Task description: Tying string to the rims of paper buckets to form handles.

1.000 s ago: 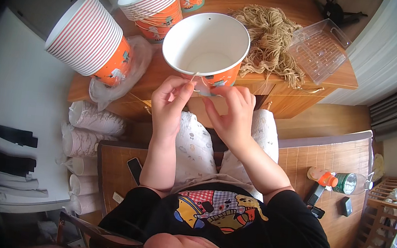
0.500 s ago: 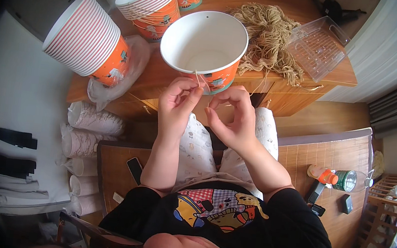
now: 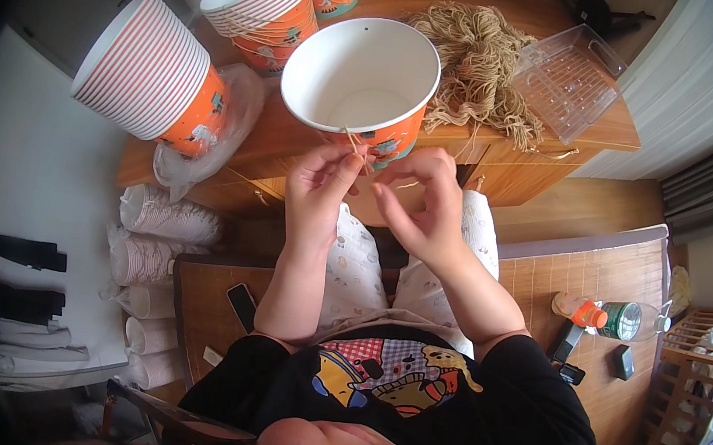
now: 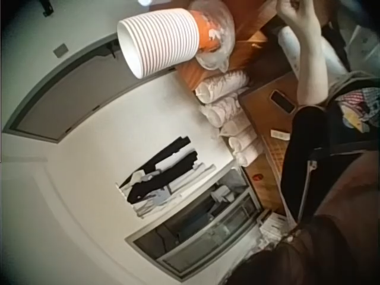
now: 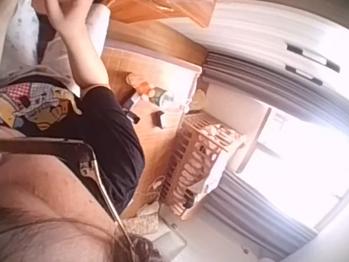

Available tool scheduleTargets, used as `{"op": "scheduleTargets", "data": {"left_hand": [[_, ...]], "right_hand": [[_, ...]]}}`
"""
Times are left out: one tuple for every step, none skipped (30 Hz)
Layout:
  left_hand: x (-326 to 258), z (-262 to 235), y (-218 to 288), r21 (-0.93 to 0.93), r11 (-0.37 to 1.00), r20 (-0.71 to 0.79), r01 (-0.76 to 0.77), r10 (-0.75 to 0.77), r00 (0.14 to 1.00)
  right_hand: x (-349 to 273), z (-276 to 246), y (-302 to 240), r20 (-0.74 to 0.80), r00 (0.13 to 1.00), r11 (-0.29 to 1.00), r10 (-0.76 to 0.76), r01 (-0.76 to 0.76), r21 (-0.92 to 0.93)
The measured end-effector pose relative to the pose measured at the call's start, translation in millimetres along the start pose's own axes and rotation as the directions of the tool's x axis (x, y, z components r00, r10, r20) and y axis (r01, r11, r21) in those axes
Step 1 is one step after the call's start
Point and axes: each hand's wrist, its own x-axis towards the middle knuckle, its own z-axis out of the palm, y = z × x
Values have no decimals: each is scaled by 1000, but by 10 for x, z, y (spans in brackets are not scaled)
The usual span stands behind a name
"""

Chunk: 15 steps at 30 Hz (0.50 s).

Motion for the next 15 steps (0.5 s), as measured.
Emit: {"op": "scheduleTargets", "data": {"left_hand": [[3,-4,7,0,1000,0,3,-3,1000],[-3,-5,32,-28,999,1,14,-14,1000],[-8,-5,49,-57,998,2,26,-26,1000],[-14,-4,58,-57,998,3,23,-23,1000],[-12,-9,55,-46,999,2,16,-16,1000],[-10,-14,53,-35,999,2,8,-8,1000],[-8,-17,52,-35,999,2,9,-9,1000],[-11,-19,50,-22,1000,0,18,-18,1000],[-13,-20,48,-9,1000,-1,27,-27,1000],[-13,-21,46,-9,1000,-2,27,-27,1000],[-17,-20,40,8,1000,-1,15,-15,1000],[-20,-18,37,25,1000,1,2,-2,1000],[-24,-12,45,26,1000,0,2,-2,1000],[-28,-2,61,3,1000,5,14,-14,1000],[-31,6,69,-20,999,10,27,-27,1000]], "right_hand": [[34,-24,21,-11,998,995,-62,61,-73],[66,-25,2,-11,998,995,-65,64,-73],[98,-22,-27,-35,991,984,-126,120,-133],[116,-22,-52,-55,981,966,-188,174,-194],[119,-21,-55,-54,981,966,-186,172,-193],[119,-22,-57,-39,981,955,-191,177,-239],[122,-21,-60,-23,980,941,-197,182,-285],[129,-15,-63,-22,980,941,-195,181,-285],[143,-4,-66,-23,973,929,-230,212,-303],[153,4,-66,-24,964,915,-264,243,-322],[150,9,-59,-23,964,915,-263,242,-322],[145,15,-46,-24,965,906,-262,237,-349],[142,19,-38,-24,965,897,-260,232,-377],[134,13,-36,-24,965,897,-260,232,-377],[124,0,-36,-24,972,918,-235,213,-335]]}}
